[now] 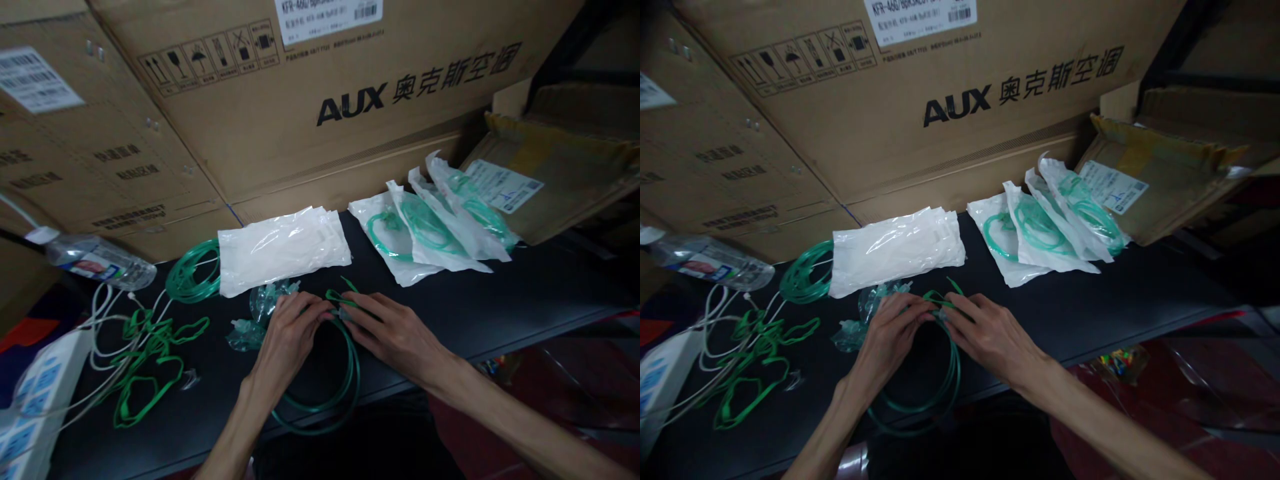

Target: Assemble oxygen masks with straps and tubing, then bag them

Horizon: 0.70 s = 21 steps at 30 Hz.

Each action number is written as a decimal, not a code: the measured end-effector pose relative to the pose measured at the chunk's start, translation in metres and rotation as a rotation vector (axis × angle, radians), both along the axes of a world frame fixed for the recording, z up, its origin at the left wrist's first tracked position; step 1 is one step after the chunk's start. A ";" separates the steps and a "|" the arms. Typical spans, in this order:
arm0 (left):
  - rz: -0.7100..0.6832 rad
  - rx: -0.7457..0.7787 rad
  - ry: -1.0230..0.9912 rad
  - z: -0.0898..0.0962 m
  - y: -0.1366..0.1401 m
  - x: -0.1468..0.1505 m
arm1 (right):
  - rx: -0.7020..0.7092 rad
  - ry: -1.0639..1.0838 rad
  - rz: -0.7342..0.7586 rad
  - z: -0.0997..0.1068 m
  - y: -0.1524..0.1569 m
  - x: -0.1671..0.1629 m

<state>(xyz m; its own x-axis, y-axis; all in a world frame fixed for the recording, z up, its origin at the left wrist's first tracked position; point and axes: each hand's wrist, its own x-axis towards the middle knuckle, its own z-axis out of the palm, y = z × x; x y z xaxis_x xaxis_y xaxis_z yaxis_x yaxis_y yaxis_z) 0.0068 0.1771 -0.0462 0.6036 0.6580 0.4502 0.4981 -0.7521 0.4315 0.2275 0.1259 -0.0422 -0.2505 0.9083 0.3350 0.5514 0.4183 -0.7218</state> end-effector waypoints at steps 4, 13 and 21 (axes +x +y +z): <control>0.024 -0.004 0.008 -0.001 0.001 0.001 | 0.006 -0.056 0.030 -0.004 0.002 0.002; 0.020 0.007 -0.063 0.001 0.003 0.004 | -0.034 0.059 0.022 0.012 0.012 -0.002; 0.017 0.029 -0.091 -0.001 0.003 0.007 | 0.032 0.041 0.006 0.016 0.010 -0.009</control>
<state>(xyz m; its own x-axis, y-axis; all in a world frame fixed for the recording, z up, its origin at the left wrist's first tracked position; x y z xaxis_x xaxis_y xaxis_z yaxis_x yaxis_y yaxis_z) 0.0136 0.1804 -0.0475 0.5486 0.6534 0.5216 0.4705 -0.7570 0.4534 0.2188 0.1362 -0.0261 -0.2416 0.8952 0.3745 0.5188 0.4453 -0.7298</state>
